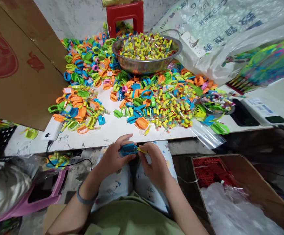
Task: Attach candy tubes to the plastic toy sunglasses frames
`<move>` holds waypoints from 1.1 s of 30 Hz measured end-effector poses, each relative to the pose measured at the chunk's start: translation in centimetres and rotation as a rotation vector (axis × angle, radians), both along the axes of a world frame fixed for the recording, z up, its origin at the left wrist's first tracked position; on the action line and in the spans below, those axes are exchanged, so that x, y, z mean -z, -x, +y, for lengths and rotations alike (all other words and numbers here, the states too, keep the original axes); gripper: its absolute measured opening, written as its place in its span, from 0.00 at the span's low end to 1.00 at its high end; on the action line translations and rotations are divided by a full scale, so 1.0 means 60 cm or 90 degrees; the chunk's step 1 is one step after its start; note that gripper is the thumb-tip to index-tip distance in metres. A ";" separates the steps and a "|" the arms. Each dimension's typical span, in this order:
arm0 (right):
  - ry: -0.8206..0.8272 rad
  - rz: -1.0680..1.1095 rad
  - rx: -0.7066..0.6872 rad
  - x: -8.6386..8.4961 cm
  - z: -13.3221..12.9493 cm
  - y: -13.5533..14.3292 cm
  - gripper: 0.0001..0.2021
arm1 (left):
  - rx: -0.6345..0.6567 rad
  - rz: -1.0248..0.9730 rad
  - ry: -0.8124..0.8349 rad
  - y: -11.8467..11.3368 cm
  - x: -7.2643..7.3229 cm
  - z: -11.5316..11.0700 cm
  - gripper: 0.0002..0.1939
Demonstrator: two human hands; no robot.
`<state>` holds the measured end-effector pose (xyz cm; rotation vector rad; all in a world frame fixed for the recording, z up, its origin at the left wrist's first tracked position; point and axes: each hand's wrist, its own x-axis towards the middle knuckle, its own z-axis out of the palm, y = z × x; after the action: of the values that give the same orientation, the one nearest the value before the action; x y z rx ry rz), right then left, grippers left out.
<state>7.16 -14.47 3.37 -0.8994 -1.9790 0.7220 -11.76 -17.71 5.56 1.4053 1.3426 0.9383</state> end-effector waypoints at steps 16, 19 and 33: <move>0.005 0.071 0.034 -0.011 -0.004 -0.001 0.07 | -0.015 0.028 -0.039 0.000 -0.024 0.002 0.33; -0.004 0.064 0.022 -0.010 -0.004 0.003 0.08 | -0.004 0.038 -0.053 -0.002 -0.023 0.001 0.33; 0.017 -0.018 0.003 -0.012 -0.004 -0.003 0.07 | -0.013 0.037 -0.032 -0.004 -0.012 -0.004 0.33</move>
<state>7.32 -14.73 4.11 -0.9339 -1.9951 0.7379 -11.55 -17.92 6.27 1.4688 1.3876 0.9576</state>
